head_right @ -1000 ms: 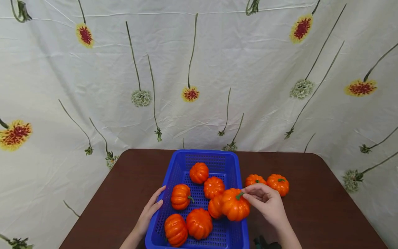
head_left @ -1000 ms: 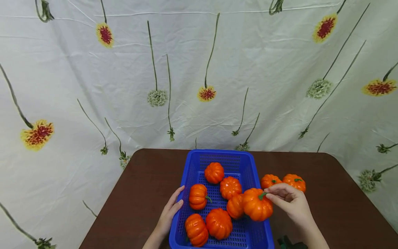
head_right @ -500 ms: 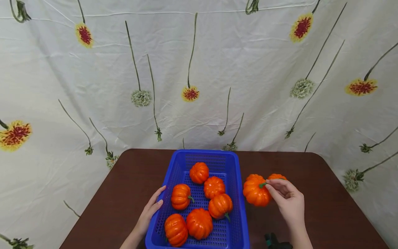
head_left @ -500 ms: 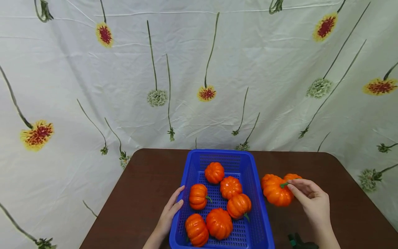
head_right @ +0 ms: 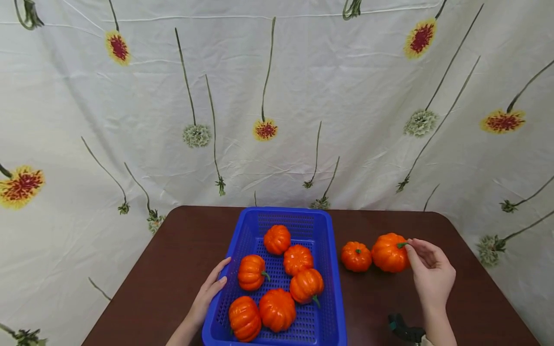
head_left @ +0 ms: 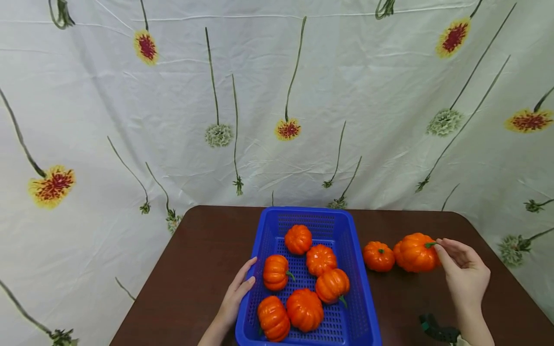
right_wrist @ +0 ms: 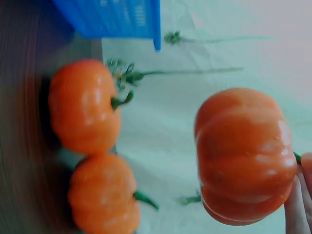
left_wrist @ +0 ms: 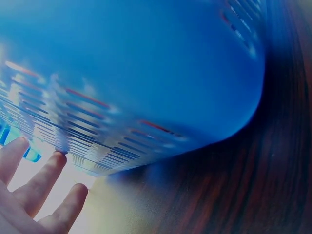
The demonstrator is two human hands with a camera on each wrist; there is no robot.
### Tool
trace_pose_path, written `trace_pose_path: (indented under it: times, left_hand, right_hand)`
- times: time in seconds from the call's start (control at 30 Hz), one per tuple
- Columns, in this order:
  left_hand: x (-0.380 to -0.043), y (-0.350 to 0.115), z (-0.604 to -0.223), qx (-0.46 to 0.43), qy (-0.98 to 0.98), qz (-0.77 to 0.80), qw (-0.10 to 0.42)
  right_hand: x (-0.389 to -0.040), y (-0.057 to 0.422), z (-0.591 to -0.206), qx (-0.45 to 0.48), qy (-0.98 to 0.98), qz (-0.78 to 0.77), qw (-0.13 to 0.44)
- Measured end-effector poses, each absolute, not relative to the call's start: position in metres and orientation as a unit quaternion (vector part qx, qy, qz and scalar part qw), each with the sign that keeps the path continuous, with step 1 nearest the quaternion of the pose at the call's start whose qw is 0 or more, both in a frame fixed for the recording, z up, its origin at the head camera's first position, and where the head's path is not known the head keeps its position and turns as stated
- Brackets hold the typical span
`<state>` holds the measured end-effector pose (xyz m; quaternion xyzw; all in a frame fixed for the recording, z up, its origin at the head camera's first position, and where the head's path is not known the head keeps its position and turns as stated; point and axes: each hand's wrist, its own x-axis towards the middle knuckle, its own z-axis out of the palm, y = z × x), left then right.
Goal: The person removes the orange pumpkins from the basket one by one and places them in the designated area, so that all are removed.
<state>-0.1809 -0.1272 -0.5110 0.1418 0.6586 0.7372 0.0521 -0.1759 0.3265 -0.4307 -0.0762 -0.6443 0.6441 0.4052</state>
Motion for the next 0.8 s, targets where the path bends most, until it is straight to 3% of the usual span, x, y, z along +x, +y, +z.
trace_pose_path:
  times: [0.33, 0.5, 0.8]
  left_hand:
    - [-0.181, -0.126, -0.511, 0.134, 0.655, 0.742, 0.053]
    - [-0.180, -0.125, -0.511, 0.122, 0.657, 0.742, 0.052]
    - [-0.180, -0.125, -0.512, 0.126, 0.655, 0.744, 0.048]
  right_hand:
    - [-0.188, 0.359, -0.450, -0.132, -0.641, 0.594, 0.468]
    - [-0.193, 0.371, -0.457, -0.180, -0.659, 0.557, 0.472]
    - [-0.229, 0.443, -0.535, -0.217, -0.681, 0.523, 0.464]
